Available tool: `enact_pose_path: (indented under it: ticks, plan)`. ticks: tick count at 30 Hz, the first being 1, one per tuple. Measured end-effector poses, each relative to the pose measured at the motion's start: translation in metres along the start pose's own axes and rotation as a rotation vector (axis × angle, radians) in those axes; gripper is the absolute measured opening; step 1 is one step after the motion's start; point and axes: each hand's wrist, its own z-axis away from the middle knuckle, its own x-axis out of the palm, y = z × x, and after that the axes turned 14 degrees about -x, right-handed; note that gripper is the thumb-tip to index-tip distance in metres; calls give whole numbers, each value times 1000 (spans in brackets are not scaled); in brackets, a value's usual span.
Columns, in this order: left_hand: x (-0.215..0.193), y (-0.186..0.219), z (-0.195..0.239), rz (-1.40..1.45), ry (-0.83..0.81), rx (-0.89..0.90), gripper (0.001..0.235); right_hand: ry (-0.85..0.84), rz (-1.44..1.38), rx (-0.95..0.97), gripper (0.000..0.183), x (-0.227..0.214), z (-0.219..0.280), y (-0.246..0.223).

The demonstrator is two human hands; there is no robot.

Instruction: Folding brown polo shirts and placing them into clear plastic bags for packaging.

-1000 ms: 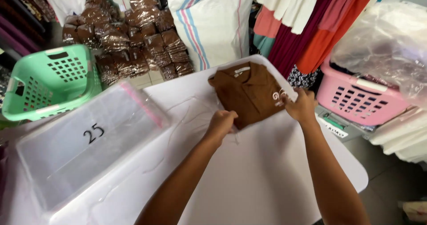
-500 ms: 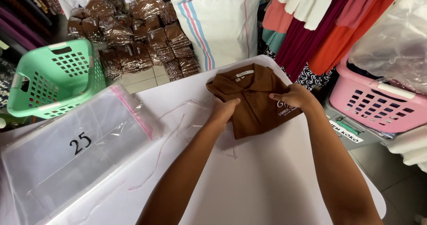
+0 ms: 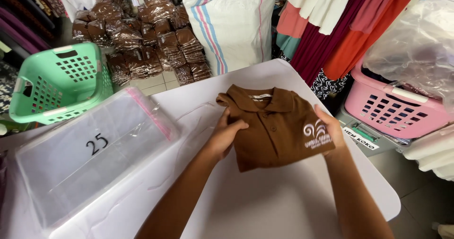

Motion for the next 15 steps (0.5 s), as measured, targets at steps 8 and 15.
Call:
enact_pose_path:
  ticks: [8, 15]
  plan:
    - [-60, -92, 86, 279, -32, 191, 67, 178, -348, 26, 49, 162, 228, 5]
    - [-155, -176, 165, 525, 102, 174, 111, 10, -349, 172, 60, 221, 312, 69]
